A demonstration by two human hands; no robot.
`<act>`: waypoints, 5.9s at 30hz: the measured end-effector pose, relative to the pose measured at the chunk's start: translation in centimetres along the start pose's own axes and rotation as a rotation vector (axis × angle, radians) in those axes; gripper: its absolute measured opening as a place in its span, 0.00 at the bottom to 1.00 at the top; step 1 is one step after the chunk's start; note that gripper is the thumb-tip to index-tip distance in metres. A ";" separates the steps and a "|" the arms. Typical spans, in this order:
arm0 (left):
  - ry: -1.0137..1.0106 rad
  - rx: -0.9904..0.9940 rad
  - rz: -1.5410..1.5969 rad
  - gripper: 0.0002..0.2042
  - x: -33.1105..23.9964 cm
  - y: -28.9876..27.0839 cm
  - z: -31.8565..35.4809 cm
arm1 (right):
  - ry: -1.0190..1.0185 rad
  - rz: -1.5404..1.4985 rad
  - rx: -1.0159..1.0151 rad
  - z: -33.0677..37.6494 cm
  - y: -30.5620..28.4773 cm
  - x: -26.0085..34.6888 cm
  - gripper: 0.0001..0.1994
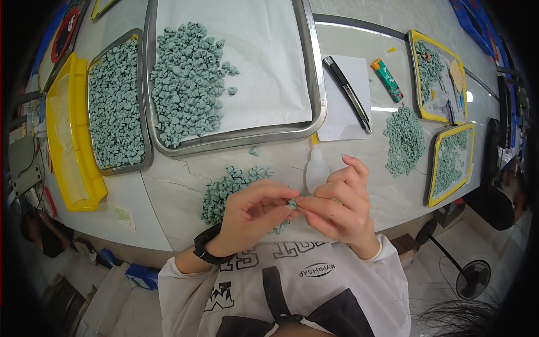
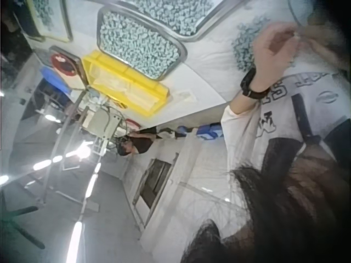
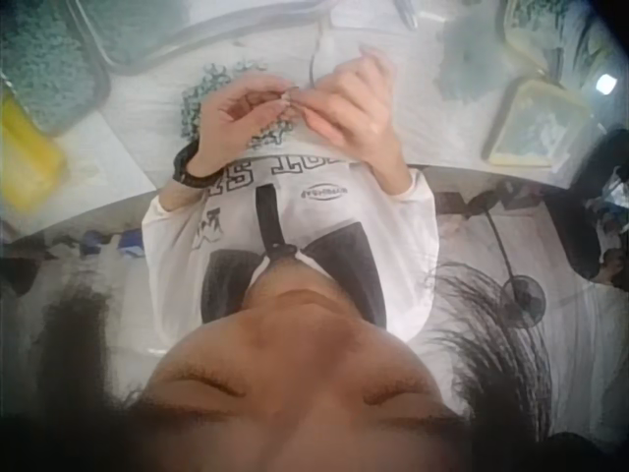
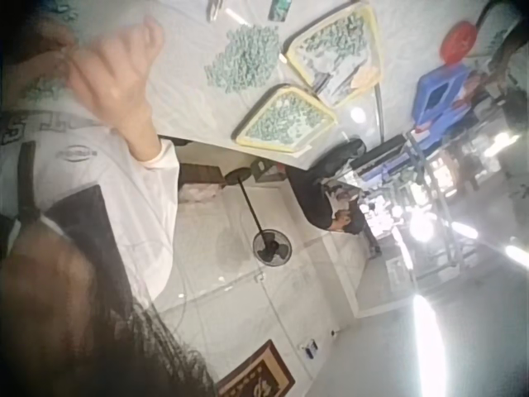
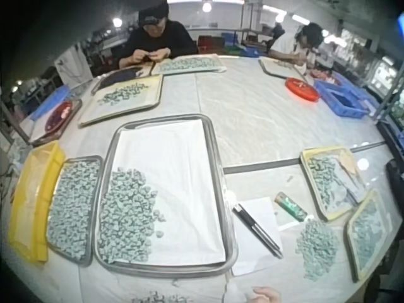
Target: The person assembles small plastic components by applying glue from a bottle and joining the pieces together by hand.
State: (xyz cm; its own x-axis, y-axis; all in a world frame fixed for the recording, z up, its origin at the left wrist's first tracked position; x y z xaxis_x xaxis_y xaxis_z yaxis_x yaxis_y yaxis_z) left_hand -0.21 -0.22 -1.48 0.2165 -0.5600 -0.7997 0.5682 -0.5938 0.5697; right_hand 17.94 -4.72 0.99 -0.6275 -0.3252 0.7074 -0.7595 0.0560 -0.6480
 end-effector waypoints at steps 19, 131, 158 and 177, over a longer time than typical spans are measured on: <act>0.076 -0.045 -0.189 0.14 -0.3 0.0 0.0 | 0.105 -0.221 -0.023 0.3 0.8 -0.3 0.12; 0.003 -0.045 -0.378 0.11 -2.2 -0.6 -0.4 | 0.221 0.381 -0.012 -2.7 -1.7 -8.6 0.21; 0.004 -0.016 -0.010 0.06 -1.2 -0.3 -1.0 | -0.042 -0.231 -0.223 0.5 0.1 -0.6 0.20; 0.024 0.055 0.067 0.10 -0.7 -0.9 -0.4 | 0.286 0.478 0.003 -1.1 -3.5 -8.2 0.23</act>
State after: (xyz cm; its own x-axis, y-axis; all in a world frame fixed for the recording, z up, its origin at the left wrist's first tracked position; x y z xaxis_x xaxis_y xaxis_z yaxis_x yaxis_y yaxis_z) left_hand -0.52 0.97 -1.50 0.2720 -0.5862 -0.7631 0.5077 -0.5862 0.6313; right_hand 25.58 -1.19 -2.23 -0.9239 0.0051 0.3825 -0.3786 0.1319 -0.9161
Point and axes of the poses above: each hand's wrist, its own z-axis away from the middle knuckle, its own y-axis out of the palm, x = y × z, the point moved 2 cm from there along -z, towards the middle knuckle, and after that the axes turned 8 degrees about x, right-handed, at the moved point
